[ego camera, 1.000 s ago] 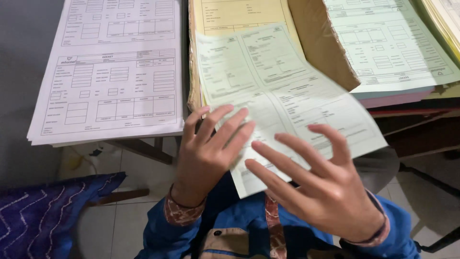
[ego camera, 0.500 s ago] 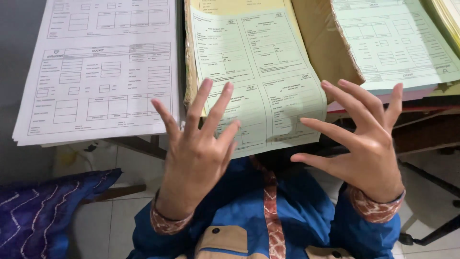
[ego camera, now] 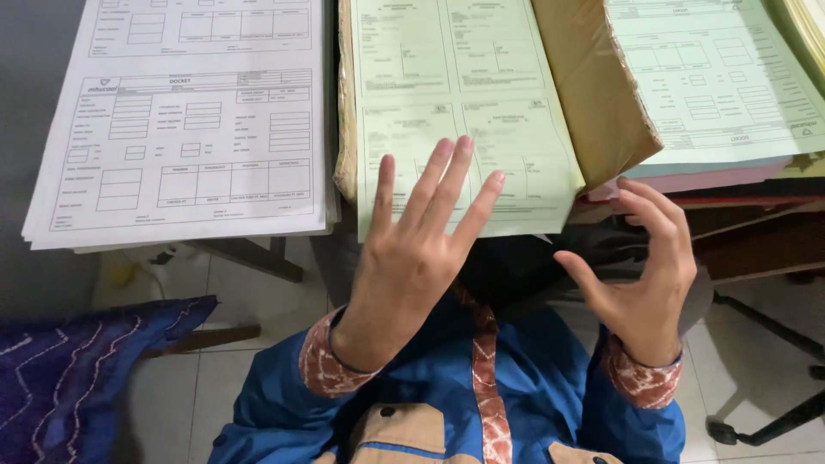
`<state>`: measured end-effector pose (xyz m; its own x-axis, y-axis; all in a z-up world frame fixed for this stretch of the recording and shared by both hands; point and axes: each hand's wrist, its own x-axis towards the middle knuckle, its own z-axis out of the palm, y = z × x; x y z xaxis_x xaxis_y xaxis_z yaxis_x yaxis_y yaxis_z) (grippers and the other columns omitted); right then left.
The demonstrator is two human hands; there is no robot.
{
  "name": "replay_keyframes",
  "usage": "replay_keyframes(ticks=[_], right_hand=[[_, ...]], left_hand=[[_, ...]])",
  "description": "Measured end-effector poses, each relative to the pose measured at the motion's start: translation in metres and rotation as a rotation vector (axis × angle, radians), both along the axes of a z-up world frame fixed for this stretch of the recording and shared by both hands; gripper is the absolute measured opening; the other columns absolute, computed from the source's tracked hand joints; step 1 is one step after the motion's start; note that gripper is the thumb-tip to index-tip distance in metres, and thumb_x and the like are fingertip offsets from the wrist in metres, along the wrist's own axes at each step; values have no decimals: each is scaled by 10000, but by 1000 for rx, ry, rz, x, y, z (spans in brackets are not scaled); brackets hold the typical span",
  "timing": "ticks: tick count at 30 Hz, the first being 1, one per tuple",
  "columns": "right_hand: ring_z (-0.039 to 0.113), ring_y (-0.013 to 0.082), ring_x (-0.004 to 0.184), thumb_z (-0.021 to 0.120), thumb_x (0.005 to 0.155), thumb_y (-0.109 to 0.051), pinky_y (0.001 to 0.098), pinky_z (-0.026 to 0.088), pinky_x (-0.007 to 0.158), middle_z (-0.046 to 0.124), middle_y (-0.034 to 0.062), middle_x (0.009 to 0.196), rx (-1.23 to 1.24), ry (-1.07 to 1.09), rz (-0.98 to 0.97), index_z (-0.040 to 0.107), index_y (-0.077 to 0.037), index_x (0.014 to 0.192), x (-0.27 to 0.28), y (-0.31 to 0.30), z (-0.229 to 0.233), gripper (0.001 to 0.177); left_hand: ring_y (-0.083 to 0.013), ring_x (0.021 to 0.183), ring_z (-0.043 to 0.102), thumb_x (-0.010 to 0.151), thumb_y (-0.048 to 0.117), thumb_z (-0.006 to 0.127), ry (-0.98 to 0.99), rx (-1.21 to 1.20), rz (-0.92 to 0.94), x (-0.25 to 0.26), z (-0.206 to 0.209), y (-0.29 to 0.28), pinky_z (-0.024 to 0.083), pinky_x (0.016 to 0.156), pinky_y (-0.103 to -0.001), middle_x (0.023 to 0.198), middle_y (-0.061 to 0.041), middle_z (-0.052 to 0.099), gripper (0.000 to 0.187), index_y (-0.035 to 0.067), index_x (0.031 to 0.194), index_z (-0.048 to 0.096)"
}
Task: Sorting and organizing printed documents into different stacks and boxes
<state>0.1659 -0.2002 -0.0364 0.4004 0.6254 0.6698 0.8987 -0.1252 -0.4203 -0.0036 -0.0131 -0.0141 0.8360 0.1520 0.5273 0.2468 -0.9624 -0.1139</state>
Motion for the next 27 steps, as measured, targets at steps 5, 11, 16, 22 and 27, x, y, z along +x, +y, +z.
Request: replay_keyframes(ticks=[5,11,16,22,27], right_hand=[[633,419,1182,854,986,-183,516,528,1046,637,285,1270,-1,-178,-49,683,55,1240,14,13,-1,388],[626,370,1024,946,920,-267,476,545,946,629,242,1131,77,-231,-94,751,73,1190,26,23,1,476],[576,318,938,944,941,-285,433,534,813,555,190,1064,148,-243,-132,779,45,1149,38,30,-17,424],[637,315,874,976,946,-162,436,567,843,674,210,1021,217,-188,-133,687,72,1135,23,33,-9,417],[681,306,861,989,924,-47,418,564,849,688,202,1002,247,-36,-157,649,84,1149,14,36,-17,428]], left_hand=[[-294,1318,602,908,74,781,-62,-6,47,-5,5,10,320,1209,-651,1257,-119,726,296,164,1189,766],[-370,1529,346,947,-57,915,-11,60,142,-14,38,23,196,1212,-694,1638,-198,441,711,201,1549,639],[-392,1442,467,651,577,895,91,101,375,-9,37,36,218,1182,-750,1554,-278,522,1051,215,1589,589],[-377,1384,475,590,654,884,94,132,428,-11,37,39,253,1137,-736,1539,-243,519,1132,200,1581,578],[-398,1372,473,618,545,934,49,90,334,-15,41,43,186,1133,-786,1494,-238,579,1016,169,1518,650]])
